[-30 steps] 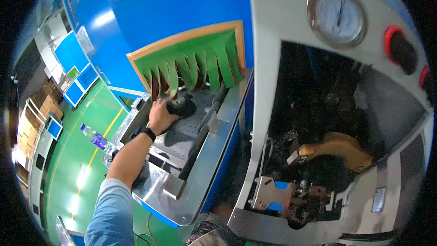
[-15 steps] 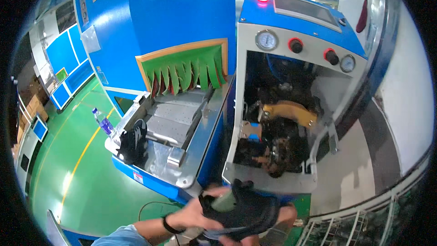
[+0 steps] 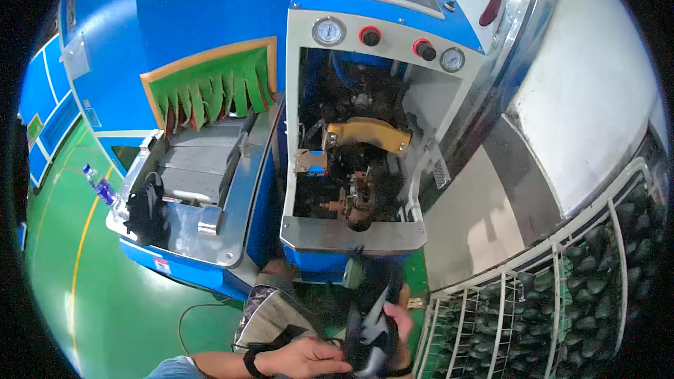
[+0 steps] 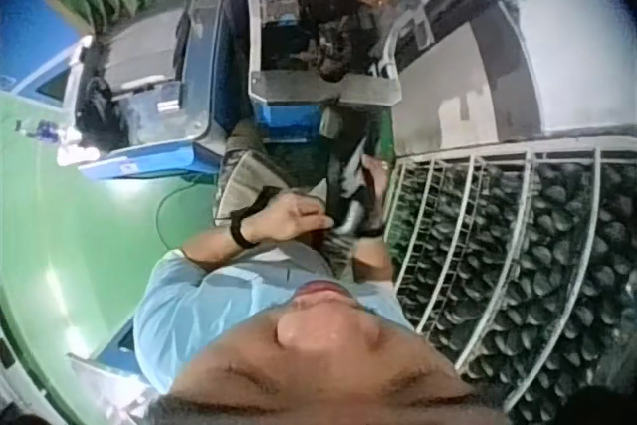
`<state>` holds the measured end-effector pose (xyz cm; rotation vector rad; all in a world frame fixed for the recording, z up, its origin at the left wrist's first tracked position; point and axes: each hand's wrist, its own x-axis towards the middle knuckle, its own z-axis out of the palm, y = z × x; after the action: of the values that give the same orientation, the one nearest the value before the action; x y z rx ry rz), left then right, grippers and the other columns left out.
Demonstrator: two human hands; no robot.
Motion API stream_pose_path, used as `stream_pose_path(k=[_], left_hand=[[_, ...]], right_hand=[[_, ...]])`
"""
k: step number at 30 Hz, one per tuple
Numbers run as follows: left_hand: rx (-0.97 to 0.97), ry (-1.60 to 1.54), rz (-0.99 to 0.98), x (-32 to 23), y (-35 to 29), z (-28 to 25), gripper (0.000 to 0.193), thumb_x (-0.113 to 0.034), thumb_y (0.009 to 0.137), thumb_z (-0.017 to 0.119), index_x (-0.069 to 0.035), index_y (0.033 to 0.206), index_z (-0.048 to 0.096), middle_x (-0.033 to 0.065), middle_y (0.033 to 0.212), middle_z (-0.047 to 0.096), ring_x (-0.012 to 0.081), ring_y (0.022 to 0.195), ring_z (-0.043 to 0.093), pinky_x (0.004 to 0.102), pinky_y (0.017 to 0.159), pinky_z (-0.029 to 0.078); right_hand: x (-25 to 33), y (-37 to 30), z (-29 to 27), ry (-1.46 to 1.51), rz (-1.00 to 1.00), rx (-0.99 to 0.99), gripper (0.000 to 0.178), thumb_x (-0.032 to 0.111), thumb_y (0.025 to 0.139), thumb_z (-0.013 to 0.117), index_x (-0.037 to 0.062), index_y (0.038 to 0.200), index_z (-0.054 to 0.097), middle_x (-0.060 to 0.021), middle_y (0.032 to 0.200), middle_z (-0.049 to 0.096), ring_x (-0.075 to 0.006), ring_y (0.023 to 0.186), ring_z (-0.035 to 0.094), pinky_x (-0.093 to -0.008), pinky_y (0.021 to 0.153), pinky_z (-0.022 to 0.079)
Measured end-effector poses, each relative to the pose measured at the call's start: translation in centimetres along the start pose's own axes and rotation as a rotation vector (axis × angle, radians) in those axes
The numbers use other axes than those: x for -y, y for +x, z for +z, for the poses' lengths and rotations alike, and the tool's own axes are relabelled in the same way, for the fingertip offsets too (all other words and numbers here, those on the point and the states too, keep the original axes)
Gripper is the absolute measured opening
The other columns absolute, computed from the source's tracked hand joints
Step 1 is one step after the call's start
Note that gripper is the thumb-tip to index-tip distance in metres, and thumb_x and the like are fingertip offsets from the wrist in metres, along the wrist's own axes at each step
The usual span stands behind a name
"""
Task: Operating a lasting machine and placing sneakers on a conveyor belt in a shoe factory.
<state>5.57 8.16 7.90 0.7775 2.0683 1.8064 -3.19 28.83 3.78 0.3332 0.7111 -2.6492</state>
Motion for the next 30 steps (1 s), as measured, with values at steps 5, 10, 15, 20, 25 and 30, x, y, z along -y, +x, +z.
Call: stream_pose_path(k=[5, 10, 15, 20, 25, 30], left_hand=[[-0.304, -0.145, -0.226, -0.6, 4.2, -7.0, 0.022, -0.023, 0.096, 0.069, -0.002, 0.087, 0.070, 0.0003, 0.063, 0.056, 0.0051, 0.059, 0.050, 0.0248, 0.054, 0.041], [-0.438, -0.748, -0.308, 1.2, 7.1, -10.4, 0.019, -0.022, 0.097, 0.067, -0.003, 0.094, 0.068, -0.0054, 0.066, 0.054, 0.0025, 0.058, 0.043, 0.0208, 0.052, 0.031], [-0.436, -1.151, -0.234, 4.6, 11.3, -13.4, 0.014, -0.016, 0.097, 0.066, -0.006, 0.087, 0.060, -0.0018, 0.065, 0.053, 0.0086, 0.055, 0.048, 0.0235, 0.052, 0.036], [-0.271, -1.283, -0.158, 6.9, 11.8, -13.5, 0.017, -0.017, 0.100, 0.061, -0.007, 0.087, 0.056, 0.0012, 0.065, 0.051, 0.0109, 0.055, 0.046, 0.0250, 0.051, 0.035], [-0.402, -1.374, -0.121, 7.2, 11.9, -14.5, 0.025, -0.023, 0.104, 0.055, -0.008, 0.084, 0.053, -0.0005, 0.062, 0.046, 0.0106, 0.050, 0.040, 0.0257, 0.049, 0.034], [-0.389, -1.346, -0.134, 7.2, 12.1, -13.9, 0.023, -0.024, 0.104, 0.055, -0.008, 0.087, 0.052, -0.0005, 0.063, 0.047, 0.0109, 0.050, 0.041, 0.0264, 0.048, 0.035]], right_hand=[[7.8, 3.2, 14.5, -1.192, -0.575, 0.268, 0.095, 0.011, 0.070, 0.080, -0.0069, 0.151, 0.034, -0.0126, 0.140, 0.054, -0.0190, 0.122, 0.054, -0.0317, 0.108, 0.039], [10.3, 9.3, 23.1, -1.425, -0.593, 0.250, 0.084, -0.003, 0.071, 0.074, -0.0040, 0.149, 0.040, -0.0153, 0.133, 0.060, -0.0167, 0.114, 0.059, -0.0280, 0.098, 0.046], [10.6, 14.8, 28.0, -2.070, -0.375, 0.148, 0.087, 0.021, 0.070, 0.078, 0.0030, 0.148, 0.044, -0.0280, 0.120, 0.064, -0.0236, 0.101, 0.066, -0.0321, 0.087, 0.050], [9.4, 17.4, 28.9, -2.386, -0.237, 0.159, 0.087, 0.033, 0.076, 0.072, 0.0061, 0.151, 0.038, -0.0327, 0.108, 0.064, -0.0411, 0.100, 0.064, -0.0414, 0.088, 0.049], [8.2, 20.6, 29.2, -2.567, -0.381, 0.025, 0.086, 0.037, 0.082, 0.062, 0.0078, 0.155, 0.028, -0.0411, 0.113, 0.057, -0.0550, 0.106, 0.058, -0.0483, 0.096, 0.046], [8.8, 19.2, 27.4, -2.503, -0.458, 0.082, 0.089, 0.036, 0.082, 0.063, 0.0107, 0.157, 0.023, -0.0386, 0.113, 0.054, -0.0537, 0.104, 0.058, -0.0494, 0.095, 0.046]])
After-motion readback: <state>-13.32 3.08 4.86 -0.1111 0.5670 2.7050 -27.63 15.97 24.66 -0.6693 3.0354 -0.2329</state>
